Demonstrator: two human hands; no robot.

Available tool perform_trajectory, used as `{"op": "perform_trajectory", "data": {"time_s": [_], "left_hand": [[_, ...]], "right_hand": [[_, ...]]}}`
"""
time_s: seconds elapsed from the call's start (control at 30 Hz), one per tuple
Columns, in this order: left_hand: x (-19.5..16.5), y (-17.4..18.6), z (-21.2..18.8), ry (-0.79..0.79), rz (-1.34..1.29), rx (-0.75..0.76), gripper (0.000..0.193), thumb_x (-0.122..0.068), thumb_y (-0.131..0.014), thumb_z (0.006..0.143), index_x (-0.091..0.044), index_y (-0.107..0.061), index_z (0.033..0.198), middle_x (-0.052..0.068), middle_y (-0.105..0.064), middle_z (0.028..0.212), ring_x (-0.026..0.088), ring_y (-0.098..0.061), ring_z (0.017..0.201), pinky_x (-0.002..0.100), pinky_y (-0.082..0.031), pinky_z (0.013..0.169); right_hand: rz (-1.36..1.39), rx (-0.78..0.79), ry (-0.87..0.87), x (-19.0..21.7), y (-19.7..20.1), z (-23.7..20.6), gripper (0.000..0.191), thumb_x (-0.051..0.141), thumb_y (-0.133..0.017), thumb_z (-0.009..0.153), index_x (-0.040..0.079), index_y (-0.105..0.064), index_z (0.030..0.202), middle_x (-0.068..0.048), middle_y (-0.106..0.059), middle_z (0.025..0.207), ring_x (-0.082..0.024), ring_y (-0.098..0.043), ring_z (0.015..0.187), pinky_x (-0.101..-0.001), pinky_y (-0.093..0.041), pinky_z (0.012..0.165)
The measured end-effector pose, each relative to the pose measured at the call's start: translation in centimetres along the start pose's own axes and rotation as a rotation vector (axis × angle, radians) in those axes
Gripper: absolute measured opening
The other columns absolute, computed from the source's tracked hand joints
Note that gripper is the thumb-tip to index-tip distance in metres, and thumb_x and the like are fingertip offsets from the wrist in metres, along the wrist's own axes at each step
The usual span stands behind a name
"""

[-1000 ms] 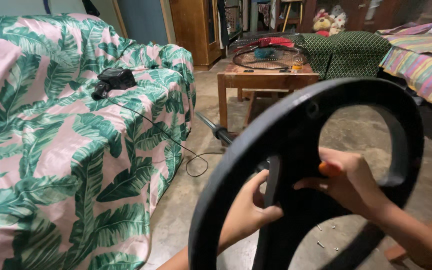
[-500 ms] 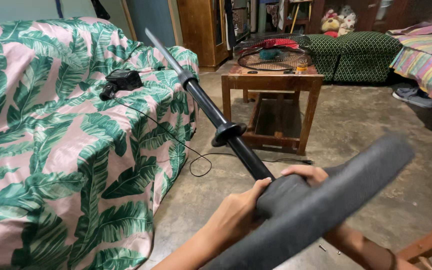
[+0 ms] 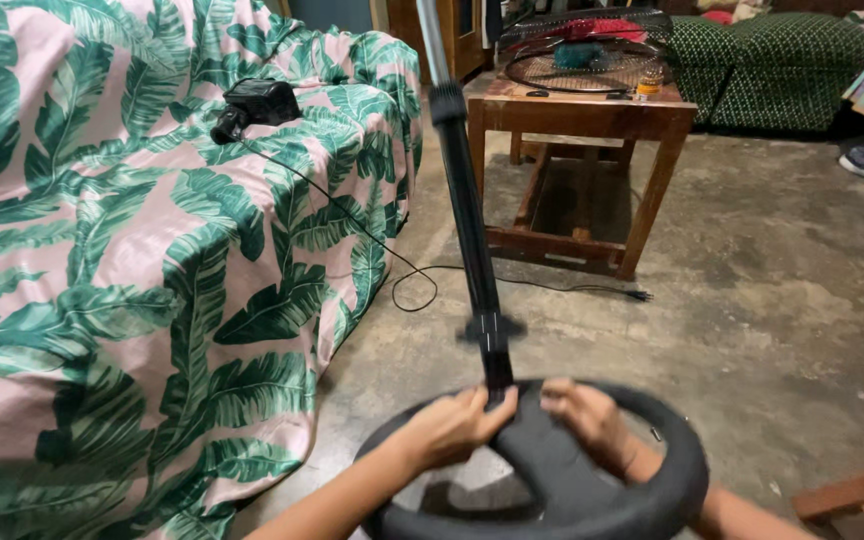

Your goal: The person uses a screwdriver to unscrew screws from the base of a standing fan, separates the round fan base from the pole, works on the underside of the base, then reattaches the base to the pole and tightens the screws back in place.

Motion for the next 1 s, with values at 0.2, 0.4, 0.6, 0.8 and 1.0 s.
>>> {"op": "perform_trajectory", "data": {"time_s": [0.2,0.4,0.6,0.8,1.0], "left_hand": [[-1.4,-5.5,-3.1,0.051,-0.109,0.135,0.07,-0.006,-0.064,0.082,0.002,-0.047,0.149,0.021,-0.065,0.089,0.035,-0.068,0.076,0.04,-0.056,0.061],[-1.7,-8.7,-4.3,0.05,0.117,0.019,0.059,-0.014,-0.064,0.087,-0.006,-0.052,0.144,0.018,-0.065,0.088,0.032,-0.066,0.075,0.036,-0.057,0.069],[-1.6,-11.1,-3.2,0.001,0.165,0.042,0.061,-0.016,-0.063,0.087,-0.002,-0.05,0.145,0.021,-0.066,0.098,0.033,-0.064,0.078,0.044,-0.052,0.088],[-1.7,-11.0,-0.6,0.192,-0.112,0.084,0.08,-0.009,-0.072,0.078,-0.011,-0.045,0.153,0.027,-0.065,0.095,0.043,-0.063,0.086,0.044,-0.056,0.077],[-3.7,-9.4,0.9,0.238,-0.367,0.029,0.091,-0.008,-0.076,0.067,-0.014,-0.045,0.152,0.029,-0.065,0.102,0.046,-0.062,0.092,0.049,-0.057,0.074]], "right_hand": [[0.09,0.019,-0.109,0.2,-4.6,-5.8,0.033,0.001,-0.067,0.081,0.008,-0.06,0.112,-0.013,-0.066,0.113,-0.03,-0.071,0.088,-0.0387,-0.059,0.073],[0.075,0.124,-0.294,1.4,-6.0,-6.5,0.051,0.0,-0.065,0.079,0.011,-0.054,0.127,-0.014,-0.058,0.126,-0.033,-0.071,0.087,-0.0394,-0.059,0.068],[0.123,0.144,-0.545,2.5,-4.9,-6.3,0.077,-0.004,-0.061,0.077,0.007,-0.037,0.149,-0.021,-0.044,0.146,-0.044,-0.067,0.099,-0.0448,-0.058,0.071],[0.26,0.763,-0.884,-2.6,-4.6,-15.8,0.072,0.015,-0.074,0.08,0.019,-0.05,0.148,-0.009,-0.055,0.143,-0.028,-0.065,0.112,-0.0387,-0.052,0.087],[0.11,1.142,-1.127,-12.2,7.8,-27.1,0.056,0.026,-0.078,0.087,0.026,-0.064,0.141,0.0,-0.072,0.131,-0.016,-0.067,0.115,-0.0328,-0.048,0.096]]}}
Point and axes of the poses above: each hand's wrist, its own z-axis towards the middle knuckle, its own y-axis out of the back of the hand, x = y × z, the point moved 3 cm from there along z, towards the middle knuckle
